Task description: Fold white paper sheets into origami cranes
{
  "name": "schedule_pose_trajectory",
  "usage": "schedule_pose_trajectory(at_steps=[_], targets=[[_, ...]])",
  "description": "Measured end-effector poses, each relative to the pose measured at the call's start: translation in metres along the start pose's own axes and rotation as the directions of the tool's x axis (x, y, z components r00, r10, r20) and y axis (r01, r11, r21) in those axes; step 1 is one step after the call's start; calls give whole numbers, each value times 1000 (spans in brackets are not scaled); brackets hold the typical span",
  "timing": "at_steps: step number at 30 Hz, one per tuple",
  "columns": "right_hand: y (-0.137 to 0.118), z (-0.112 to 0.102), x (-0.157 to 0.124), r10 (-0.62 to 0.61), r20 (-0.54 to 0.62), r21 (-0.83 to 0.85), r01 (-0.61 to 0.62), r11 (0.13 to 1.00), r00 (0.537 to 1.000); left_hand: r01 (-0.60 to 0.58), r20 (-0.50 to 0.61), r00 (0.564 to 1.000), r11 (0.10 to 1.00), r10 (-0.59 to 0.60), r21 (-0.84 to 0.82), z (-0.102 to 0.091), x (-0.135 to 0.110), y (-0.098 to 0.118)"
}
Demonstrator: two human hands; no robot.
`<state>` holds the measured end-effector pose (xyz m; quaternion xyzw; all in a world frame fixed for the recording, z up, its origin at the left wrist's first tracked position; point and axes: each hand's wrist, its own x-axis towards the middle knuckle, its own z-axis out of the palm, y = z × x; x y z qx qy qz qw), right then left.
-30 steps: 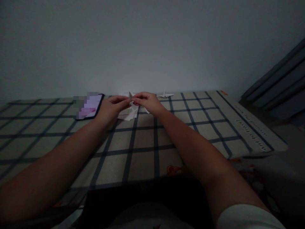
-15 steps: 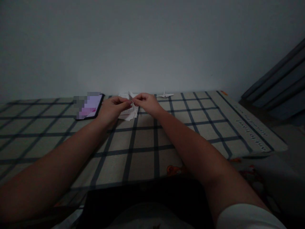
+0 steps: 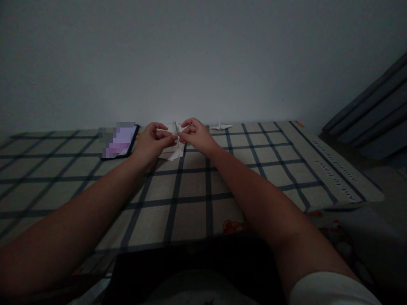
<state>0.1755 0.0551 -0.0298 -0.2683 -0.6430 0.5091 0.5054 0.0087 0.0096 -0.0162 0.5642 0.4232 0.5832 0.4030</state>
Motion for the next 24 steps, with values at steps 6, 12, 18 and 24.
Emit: schedule_pose_trajectory(at_steps=[6, 12, 18, 24], targets=[[3, -1, 0, -67, 45, -67, 70, 995, 997, -2, 33, 999, 999, 4, -52, 2, -1, 1], [3, 0, 0, -64, 87, -75, 71, 995, 994, -137, 24, 990, 990, 136, 31, 0, 3, -3], [3, 1, -1, -88, 106, -162, 105, 981, 990, -253, 72, 967, 945, 243, 208, -5, 6, -8], [0, 2, -3, -128, 124, -204, 151, 967, 984, -202, 66, 979, 961, 192, 187, -6, 5, -7]])
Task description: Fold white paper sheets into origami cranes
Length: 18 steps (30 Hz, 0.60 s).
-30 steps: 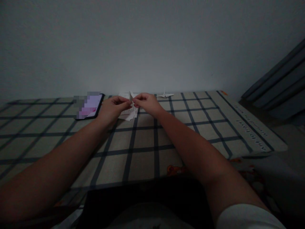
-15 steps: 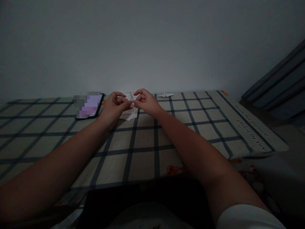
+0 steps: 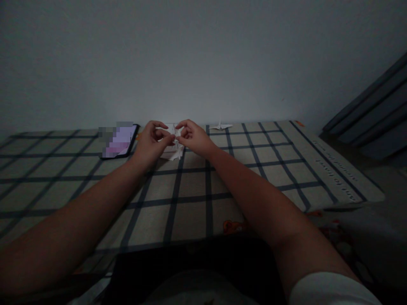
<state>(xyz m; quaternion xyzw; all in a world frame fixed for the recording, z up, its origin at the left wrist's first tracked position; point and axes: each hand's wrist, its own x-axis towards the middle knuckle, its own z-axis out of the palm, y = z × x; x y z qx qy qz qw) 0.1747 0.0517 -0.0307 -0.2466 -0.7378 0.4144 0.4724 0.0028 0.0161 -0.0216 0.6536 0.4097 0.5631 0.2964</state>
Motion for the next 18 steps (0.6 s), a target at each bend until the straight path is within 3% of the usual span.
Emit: schedule_pose_trajectory(at_steps=[7, 10, 18], targets=[[-11, 3, -4, -22, 6, -113, 22, 993, 1000, -17, -20, 1000, 994, 20, 109, 0, -6, 11], [-16, 3, -4, -14, -24, -136, 10, 991, 1000, 20, -38, 999, 998, -18, 62, 1, -9, 15], [-7, -2, 3, 88, -100, 182, -69, 981, 991, 134, -48, 988, 969, -147, -206, 3, -2, 10]])
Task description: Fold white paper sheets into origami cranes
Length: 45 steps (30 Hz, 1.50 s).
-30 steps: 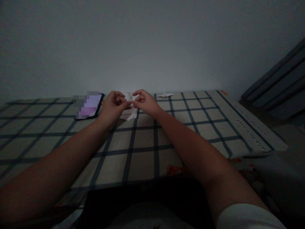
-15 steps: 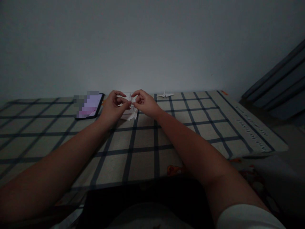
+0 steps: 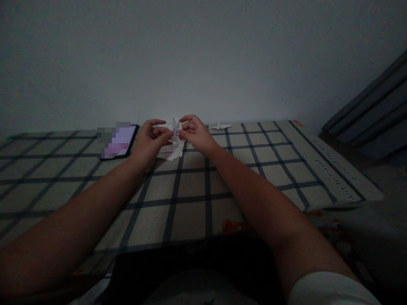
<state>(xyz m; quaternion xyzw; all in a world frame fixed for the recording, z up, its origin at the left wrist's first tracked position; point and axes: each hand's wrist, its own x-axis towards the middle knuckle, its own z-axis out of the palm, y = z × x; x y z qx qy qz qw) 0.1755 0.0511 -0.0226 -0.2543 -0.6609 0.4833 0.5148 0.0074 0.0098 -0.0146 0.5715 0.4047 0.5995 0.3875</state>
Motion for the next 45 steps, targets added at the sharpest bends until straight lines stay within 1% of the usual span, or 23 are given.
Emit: schedule_pose_trajectory(at_steps=[2, 5, 7, 10, 16, 19, 22, 26, 28, 31, 34, 35, 37, 41, 43, 45], targets=[[0, -1, 0, 4, 5, 42, -4, 999, 1000, 86, 65, 994, 995, -82, -48, -1, 1, -2], [-2, -1, -1, 2, 36, 66, -5, 998, 999, 224, 179, 963, 969, -203, -104, -3, 2, -4], [-3, -1, -3, 7, 45, 53, -9, 999, 999, 289, 225, 941, 947, -253, -143, -4, 2, -5], [-6, -1, -5, 26, 49, 24, -28, 999, 998, 355, 266, 915, 918, -303, -178, -6, 3, -5], [-11, -1, -7, 21, 75, -34, -19, 999, 997, 397, 293, 893, 904, -341, -160, -6, 2, 4], [-13, -2, -7, 30, 64, -57, -27, 998, 998, 416, 314, 881, 895, -354, -158, -7, 1, 4], [-14, -4, -6, 29, 44, -42, -28, 999, 999, 453, 344, 861, 872, -375, -186, -8, 2, 2], [-15, -8, -3, 34, 52, -11, -33, 999, 998, 494, 388, 836, 840, -389, -223, -10, 3, 2], [-16, -11, -2, 40, 55, -24, -39, 999, 998, 510, 394, 826, 833, -403, -217, -11, 2, 4], [-17, -16, -1, 45, 57, -92, -40, 995, 997, 546, 413, 795, 820, -444, -171, -14, 2, 6], [-19, -19, -1, 41, 79, -172, -27, 985, 996, 581, 470, 750, 803, -465, -133, -18, 3, 6], [-19, -20, -1, 45, 85, -180, -30, 983, 995, 586, 483, 742, 800, -465, -130, -19, 3, 6], [-20, -19, -1, 63, 85, -163, -48, 985, 994, 585, 484, 744, 799, -460, -141, -20, 4, 5], [-19, -17, -3, 89, 117, -97, -78, 992, 989, 564, 452, 774, 807, -442, -176, -19, 6, 3], [-19, -18, -3, 77, 154, -119, -59, 991, 985, 551, 428, 790, 814, -439, -183, -18, 6, 3], [-20, -21, -4, 42, 185, -206, -3, 979, 982, 541, 404, 800, 825, -444, -163, -17, 6, 3]])
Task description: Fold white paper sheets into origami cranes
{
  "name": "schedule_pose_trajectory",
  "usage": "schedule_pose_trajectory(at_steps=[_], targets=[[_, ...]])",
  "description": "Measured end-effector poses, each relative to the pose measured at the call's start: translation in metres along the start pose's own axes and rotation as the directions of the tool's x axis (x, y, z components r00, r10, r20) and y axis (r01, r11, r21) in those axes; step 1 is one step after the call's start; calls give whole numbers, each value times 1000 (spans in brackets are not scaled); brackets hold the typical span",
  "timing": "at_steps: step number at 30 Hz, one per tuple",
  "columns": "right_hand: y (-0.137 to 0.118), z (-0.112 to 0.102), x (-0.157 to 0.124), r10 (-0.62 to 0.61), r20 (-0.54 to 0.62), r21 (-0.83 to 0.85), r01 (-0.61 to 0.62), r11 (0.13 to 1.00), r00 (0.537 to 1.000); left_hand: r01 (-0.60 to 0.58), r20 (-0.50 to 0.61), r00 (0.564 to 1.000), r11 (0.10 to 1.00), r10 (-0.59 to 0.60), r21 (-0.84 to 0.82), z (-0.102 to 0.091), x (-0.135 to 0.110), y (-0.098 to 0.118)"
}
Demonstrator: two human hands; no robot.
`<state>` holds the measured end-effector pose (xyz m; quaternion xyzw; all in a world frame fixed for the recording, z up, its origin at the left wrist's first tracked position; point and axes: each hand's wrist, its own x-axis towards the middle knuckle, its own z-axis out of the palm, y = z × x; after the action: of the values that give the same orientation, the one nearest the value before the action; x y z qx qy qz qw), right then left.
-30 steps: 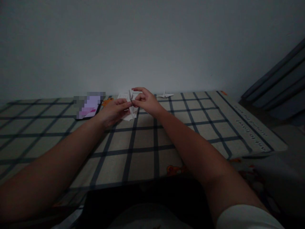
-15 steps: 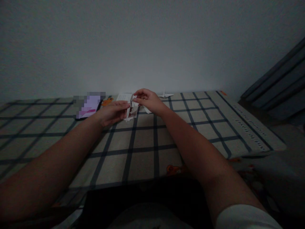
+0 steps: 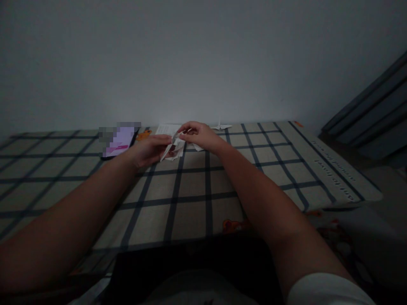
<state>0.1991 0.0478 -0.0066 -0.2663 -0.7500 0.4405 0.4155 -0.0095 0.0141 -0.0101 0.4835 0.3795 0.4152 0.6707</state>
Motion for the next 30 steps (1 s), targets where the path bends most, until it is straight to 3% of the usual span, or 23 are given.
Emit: schedule_pose_trajectory(at_steps=[4, 11, 18, 25, 30], targets=[[0, -5, -1, -109, 24, -243, 112, 964, 994, -38, -31, 999, 996, 40, 75, -1, 2, -2], [0, -4, 0, -168, 114, -424, 201, 883, 979, -8, -83, 996, 983, 23, 183, -6, 4, -3], [-1, -5, 0, -208, 115, -492, 238, 838, 971, 18, -90, 996, 994, -8, 107, 0, 1, 2], [2, -3, 0, -235, 113, -526, 259, 810, 965, -14, 12, 1000, 997, 13, 74, 0, 3, -7], [3, -3, 1, -248, 12, -469, 224, 854, 969, 29, -21, 999, 993, -27, 114, 0, 1, -3]])
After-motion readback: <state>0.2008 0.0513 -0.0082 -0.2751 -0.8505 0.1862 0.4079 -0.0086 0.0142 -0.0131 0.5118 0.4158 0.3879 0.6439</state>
